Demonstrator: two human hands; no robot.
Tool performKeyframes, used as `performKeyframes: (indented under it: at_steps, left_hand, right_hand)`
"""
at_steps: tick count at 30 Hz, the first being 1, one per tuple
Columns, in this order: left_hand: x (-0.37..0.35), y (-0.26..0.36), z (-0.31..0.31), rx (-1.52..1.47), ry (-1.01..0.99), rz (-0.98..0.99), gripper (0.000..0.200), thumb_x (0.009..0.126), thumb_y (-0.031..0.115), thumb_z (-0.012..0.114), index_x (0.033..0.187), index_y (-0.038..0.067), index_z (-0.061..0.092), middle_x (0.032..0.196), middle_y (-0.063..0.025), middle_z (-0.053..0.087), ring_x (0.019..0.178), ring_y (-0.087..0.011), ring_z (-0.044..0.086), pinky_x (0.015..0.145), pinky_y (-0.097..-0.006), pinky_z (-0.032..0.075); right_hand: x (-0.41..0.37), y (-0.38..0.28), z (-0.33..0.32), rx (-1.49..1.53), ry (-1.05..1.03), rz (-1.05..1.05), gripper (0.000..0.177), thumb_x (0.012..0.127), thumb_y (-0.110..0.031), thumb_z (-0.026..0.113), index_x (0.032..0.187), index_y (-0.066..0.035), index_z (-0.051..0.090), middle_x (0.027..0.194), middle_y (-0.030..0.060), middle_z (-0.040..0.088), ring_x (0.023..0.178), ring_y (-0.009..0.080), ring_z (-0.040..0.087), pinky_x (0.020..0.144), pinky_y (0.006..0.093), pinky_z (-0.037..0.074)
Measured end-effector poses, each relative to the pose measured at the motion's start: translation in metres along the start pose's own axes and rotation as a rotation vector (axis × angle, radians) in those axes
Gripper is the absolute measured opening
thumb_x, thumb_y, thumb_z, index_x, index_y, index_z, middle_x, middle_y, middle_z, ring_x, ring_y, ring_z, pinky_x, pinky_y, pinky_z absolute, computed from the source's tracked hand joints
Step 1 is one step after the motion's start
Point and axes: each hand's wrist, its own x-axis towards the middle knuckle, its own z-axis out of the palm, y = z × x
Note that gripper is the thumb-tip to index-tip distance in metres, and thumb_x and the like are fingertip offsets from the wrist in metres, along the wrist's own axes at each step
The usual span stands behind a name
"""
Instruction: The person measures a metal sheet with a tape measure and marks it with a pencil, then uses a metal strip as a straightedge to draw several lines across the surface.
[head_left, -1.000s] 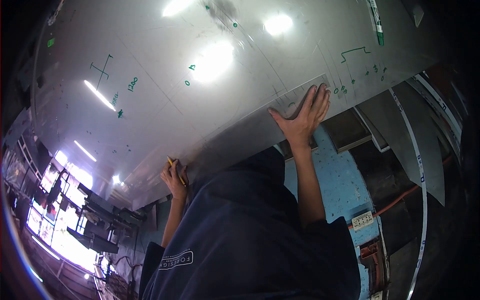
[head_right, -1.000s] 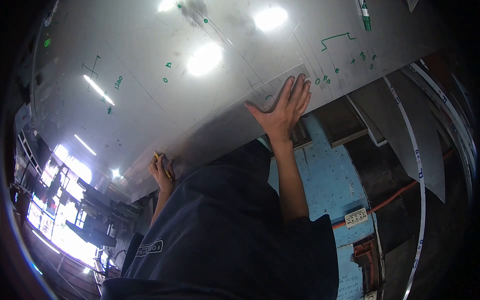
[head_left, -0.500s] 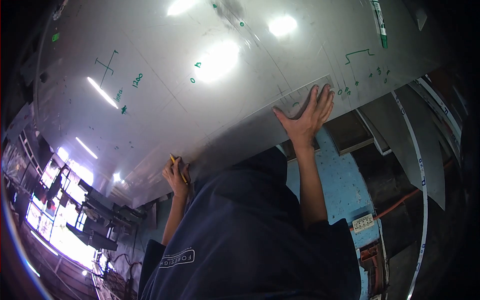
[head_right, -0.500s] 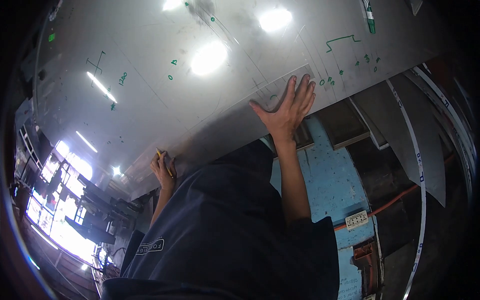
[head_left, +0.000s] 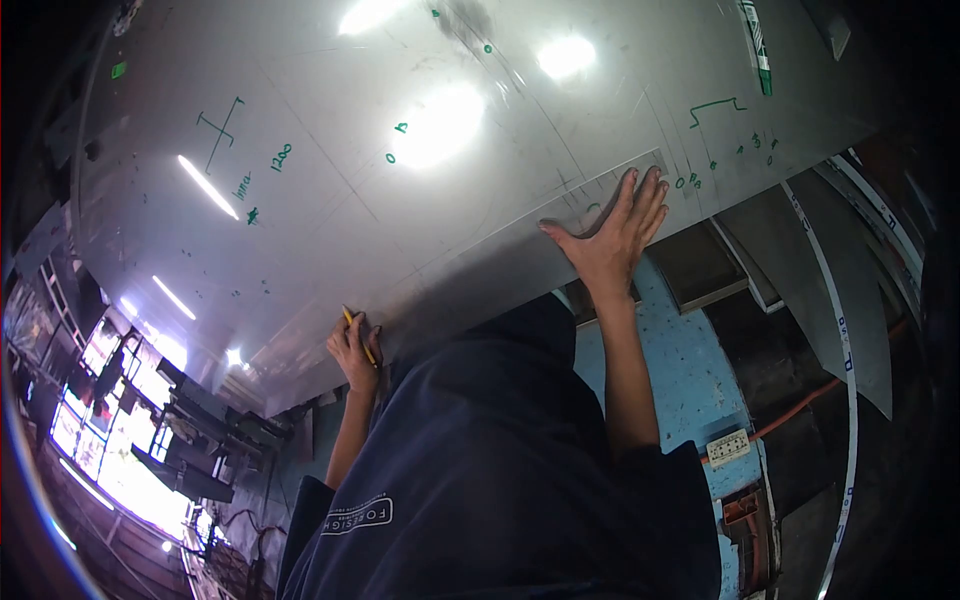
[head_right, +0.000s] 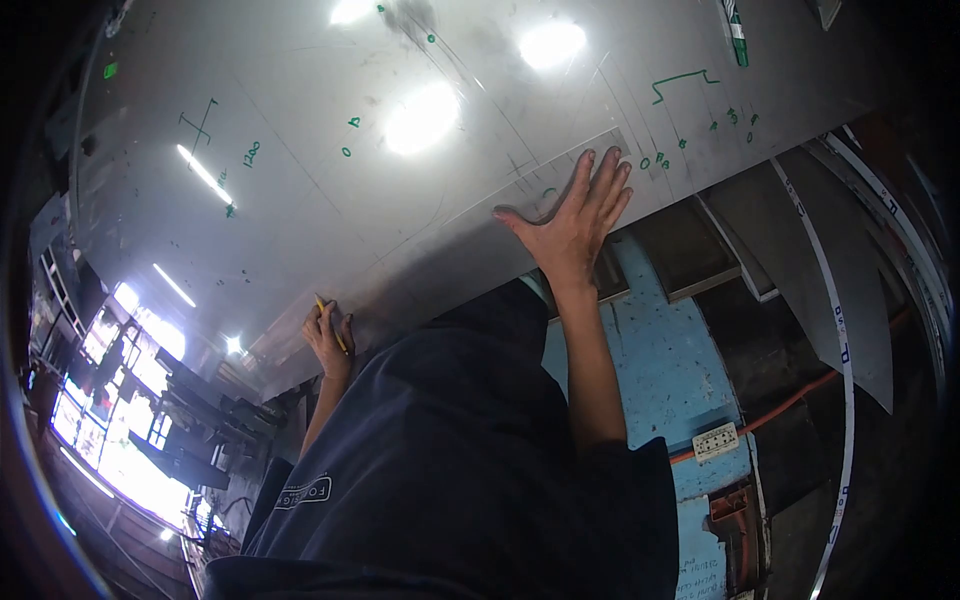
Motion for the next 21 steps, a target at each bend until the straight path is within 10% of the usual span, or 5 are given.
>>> performKeyframes:
  at_steps: [21]
  left_hand:
    - [-0.004,-0.001,0.005,-0.021,0.022,-0.023,0.047,0.083,0.014,0.078,0.126,0.012,0.060,0.128,-0.0175,0.056,0.116,-0.0358,0.052,0.100,-0.0488,0.039]
  right_hand:
    - [-0.003,0.000,0.003,0.036,-0.119,0.059,0.149,0.060,-0.080,0.077,0.159,0.001,0.000,0.160,0.0368,0.003,0.148,0.0584,0.000,0.109,0.0792,0.003]
